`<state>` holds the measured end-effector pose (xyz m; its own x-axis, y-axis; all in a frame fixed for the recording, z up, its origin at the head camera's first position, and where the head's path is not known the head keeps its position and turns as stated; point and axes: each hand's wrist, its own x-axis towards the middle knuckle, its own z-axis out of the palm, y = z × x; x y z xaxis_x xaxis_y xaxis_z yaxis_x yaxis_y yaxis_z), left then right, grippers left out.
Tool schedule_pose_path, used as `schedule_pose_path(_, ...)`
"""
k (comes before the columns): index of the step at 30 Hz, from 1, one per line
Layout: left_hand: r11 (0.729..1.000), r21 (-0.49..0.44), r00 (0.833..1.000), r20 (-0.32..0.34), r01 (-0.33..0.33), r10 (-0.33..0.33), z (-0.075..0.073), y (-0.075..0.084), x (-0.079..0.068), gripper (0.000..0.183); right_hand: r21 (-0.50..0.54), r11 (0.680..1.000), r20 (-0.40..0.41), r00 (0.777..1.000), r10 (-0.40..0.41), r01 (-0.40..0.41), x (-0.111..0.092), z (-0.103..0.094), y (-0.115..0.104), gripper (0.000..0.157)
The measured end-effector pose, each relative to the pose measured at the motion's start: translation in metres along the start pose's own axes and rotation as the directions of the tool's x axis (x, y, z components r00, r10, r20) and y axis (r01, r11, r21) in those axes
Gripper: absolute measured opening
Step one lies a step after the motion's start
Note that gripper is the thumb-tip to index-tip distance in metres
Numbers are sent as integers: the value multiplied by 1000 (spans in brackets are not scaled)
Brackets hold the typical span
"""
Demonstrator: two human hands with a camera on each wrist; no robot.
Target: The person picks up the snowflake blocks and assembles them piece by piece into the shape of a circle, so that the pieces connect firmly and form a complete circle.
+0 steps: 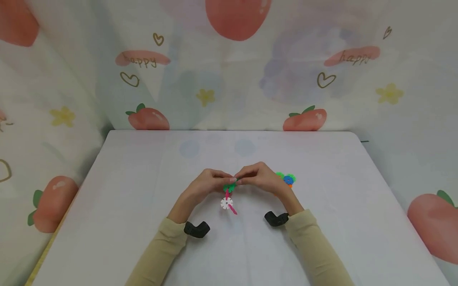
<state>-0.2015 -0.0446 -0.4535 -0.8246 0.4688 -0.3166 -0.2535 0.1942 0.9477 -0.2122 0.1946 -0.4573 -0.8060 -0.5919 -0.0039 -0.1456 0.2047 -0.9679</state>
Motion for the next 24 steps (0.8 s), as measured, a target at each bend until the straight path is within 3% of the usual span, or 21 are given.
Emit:
schedule_pose_path(3,999,4,999,1,33,-33,-2,-2,-1,39,-68,998,28,1000,-13,15,3,2,0,15)
schedule_pose_path(12,999,12,996,68,52,-53,-4,-5,-4,41,-75,997,57,998,-10,14,1,4,0,17)
schedule_pose_path(18,998,48,997,60,50,-52,-8,-7,-6,40,-150,988,-34,999,25,-30,-7,-4,-5,19)
schedule_pose_path(24,996,71,997,49,54,-58,-11,-7,-7,39,-247,960,-129,986,103,-133,-27,-26,-4,21)
